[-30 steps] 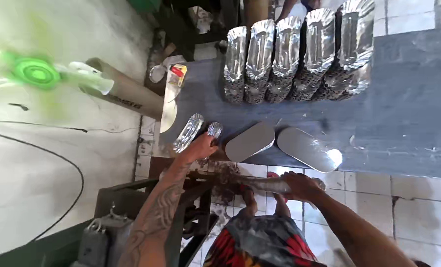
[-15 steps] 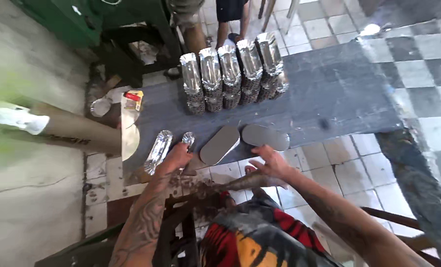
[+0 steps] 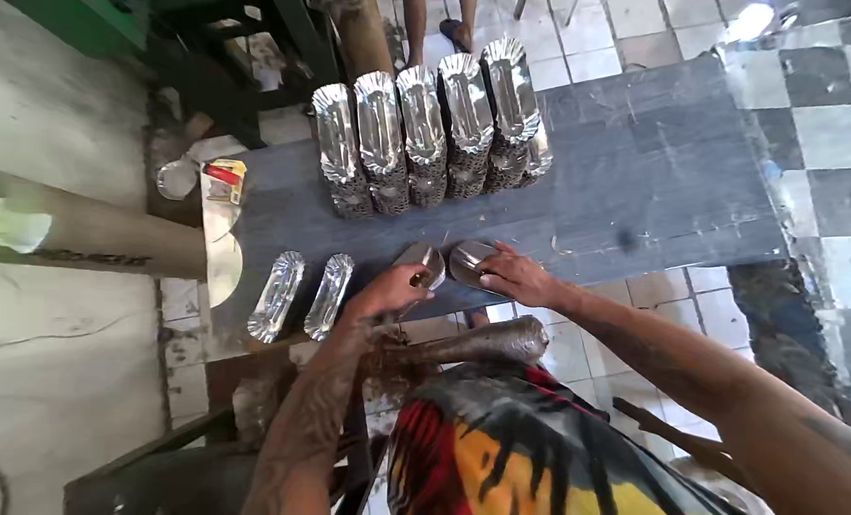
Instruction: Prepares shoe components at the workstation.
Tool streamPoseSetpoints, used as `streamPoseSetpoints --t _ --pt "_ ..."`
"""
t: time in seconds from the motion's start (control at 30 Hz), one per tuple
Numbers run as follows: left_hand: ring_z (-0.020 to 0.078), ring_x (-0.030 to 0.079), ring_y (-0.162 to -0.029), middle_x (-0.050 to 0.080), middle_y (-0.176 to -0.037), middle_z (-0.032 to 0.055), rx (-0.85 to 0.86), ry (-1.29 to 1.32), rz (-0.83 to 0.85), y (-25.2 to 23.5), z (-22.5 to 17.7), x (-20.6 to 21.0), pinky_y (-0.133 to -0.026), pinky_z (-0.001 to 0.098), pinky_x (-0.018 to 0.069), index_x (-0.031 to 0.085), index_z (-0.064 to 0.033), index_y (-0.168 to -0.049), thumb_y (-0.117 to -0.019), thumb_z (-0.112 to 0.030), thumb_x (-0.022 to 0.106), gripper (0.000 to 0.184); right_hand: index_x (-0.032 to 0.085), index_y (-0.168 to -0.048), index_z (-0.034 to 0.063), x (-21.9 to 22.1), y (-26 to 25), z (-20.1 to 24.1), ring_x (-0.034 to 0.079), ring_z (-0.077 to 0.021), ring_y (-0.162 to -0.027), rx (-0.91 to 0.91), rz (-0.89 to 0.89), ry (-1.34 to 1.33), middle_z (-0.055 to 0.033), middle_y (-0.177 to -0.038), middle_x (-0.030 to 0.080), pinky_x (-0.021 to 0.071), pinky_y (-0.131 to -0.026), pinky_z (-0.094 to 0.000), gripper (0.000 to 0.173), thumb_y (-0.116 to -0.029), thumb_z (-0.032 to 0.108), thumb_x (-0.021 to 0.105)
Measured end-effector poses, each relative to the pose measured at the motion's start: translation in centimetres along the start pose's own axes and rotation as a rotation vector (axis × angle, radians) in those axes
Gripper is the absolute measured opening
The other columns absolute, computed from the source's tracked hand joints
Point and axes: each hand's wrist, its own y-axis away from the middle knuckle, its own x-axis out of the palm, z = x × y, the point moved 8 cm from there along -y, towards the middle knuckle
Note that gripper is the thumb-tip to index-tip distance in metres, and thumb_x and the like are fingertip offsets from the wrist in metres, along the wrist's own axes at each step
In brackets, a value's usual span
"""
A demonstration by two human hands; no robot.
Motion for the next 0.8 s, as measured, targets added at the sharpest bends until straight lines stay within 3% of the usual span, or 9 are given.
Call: streamPoseSetpoints --t 0.13,0.23,0.3,0.37,0.43,0.53,0.6,0.7,0.8 --pt "0.0224 0.068 -0.095 0.070 -0.107 0.0147 0.031 0.105 0.152 -0.6 0.0 -0.7 -0.090 0.0456 0.0552 0.064 -0.0032 -0.129 -0.0982 -0.022 0.070 0.036 0.075 -0.109 0.0045 -0.3 0.0 0.1 0.069 -0.0200 -0.112 -0.051 -0.081 0.001 -0.0077 -0.108 0.076 0.0315 -0.123 -0.0496 0.040 -0.1075 0.033 0.047" --pt "0.0222 0.069 -0.095 0.070 -0.109 0.0151 0.012 0.121 0.137 -0.6 0.0 -0.3 -0.090 0.0444 0.0559 0.062 -0.0029 -0.130 -0.0968 -0.018 0.071 0.038 0.075 -0.100 0.0050 0.4 0.7 0.1 0.071 -0.0203 -0.101 -0.090 -0.177 0.053 -0.0064 -0.098 0.075 0.0353 -0.121 -0.0504 0.023 -0.0972 0.026 0.066" --pt "0.0277 0.069 -0.099 0.069 -0.115 0.0192 -0.017 0.096 0.052 -0.4 0.0 -0.6 -0.090 0.0492 0.0560 0.053 -0.0047 -0.142 -0.0957 -0.014 0.071 0.051 0.075 -0.100 0.0057 0.7 0.6 0.2 0.071 -0.0224 -0.102 -0.086 -0.168 0.137 -0.0066 -0.100 0.075 0.0336 -0.121 -0.0521 0.020 -0.0872 0.020 0.069" --pt "0.0340 0.070 -0.102 0.068 -0.118 0.0210 -0.059 -0.027 -0.092 1.5 -0.9 -0.8 -0.090 0.0571 0.0561 0.044 -0.0098 -0.151 -0.0993 -0.016 0.063 0.055 0.074 -0.105 0.0055 0.7 0.8 1.7 0.069 -0.0277 -0.107 -0.066 -0.121 0.282 -0.0092 -0.104 0.075 0.0343 -0.120 -0.0546 0.024 -0.0877 0.019 0.064" --pt "0.0367 0.070 -0.094 0.069 -0.110 0.0222 -0.020 -0.061 -0.308 6.1 -3.6 -1.7 -0.082 0.0598 0.0563 0.051 -0.0091 -0.145 -0.1040 -0.014 0.052 0.042 0.073 -0.111 0.0014 -0.5 0.7 5.2 0.067 -0.0334 -0.114 -0.024 -0.158 0.293 -0.0152 -0.114 0.073 0.0451 -0.112 -0.0520 0.028 -0.0916 0.015 0.058" --pt "0.0131 0.068 -0.079 0.071 -0.092 0.0054 0.087 0.605 -0.615 13.2 -4.3 -1.6 -0.071 0.0360 0.0592 0.066 -0.0061 -0.111 -0.0943 -0.007 0.044 0.027 0.061 -0.129 -0.0038 -0.8 0.3 11.0 0.065 -0.0180 -0.108 0.187 -0.287 -0.419 -0.0110 -0.119 0.068 0.0550 -0.094 -0.0361 0.034 -0.1011 0.006 0.045" --pt "0.0116 0.071 -0.080 0.072 -0.091 0.0016 0.058 1.102 -0.641 15.4 -2.5 0.7 -0.069 0.0350 0.0617 0.061 -0.0103 -0.109 -0.0897 -0.009 0.046 0.025 0.059 -0.128 0.0081 2.7 -0.7 14.0 0.070 -0.0114 -0.082 0.365 -0.370 -0.993 -0.0032 -0.098 0.072 0.0615 -0.073 -0.0340 0.033 -0.1033 0.010 0.038" --pt "0.0140 0.070 -0.080 0.070 -0.090 0.0039 -0.024 1.476 -0.690 17.9 0.0 4.8 -0.070 0.0355 0.0608 0.057 -0.0096 -0.112 -0.0913 -0.006 0.044 0.024 0.059 -0.127 0.0079 7.7 -1.4 17.6 0.071 -0.0143 -0.083 0.459 -0.226 -1.236 -0.0045 -0.095 0.072 0.0616 -0.075 -0.0375 0.032 -0.1026 0.010 0.038" --pt "0.0049 0.069 -0.066 0.072 -0.072 -0.0031 0.169 1.620 -0.854 20.3 1.3 6.9 -0.063 0.0245 0.0591 0.065 -0.0173 -0.077 -0.0861 -0.003 0.040 0.030 0.066 -0.113 0.0070 9.2 -1.5 20.0 0.072 -0.0142 -0.090 0.345 0.142 -1.404 -0.0053 -0.099 0.075 0.0613 -0.083 -0.0371 0.024 -0.0966 0.002 0.050"
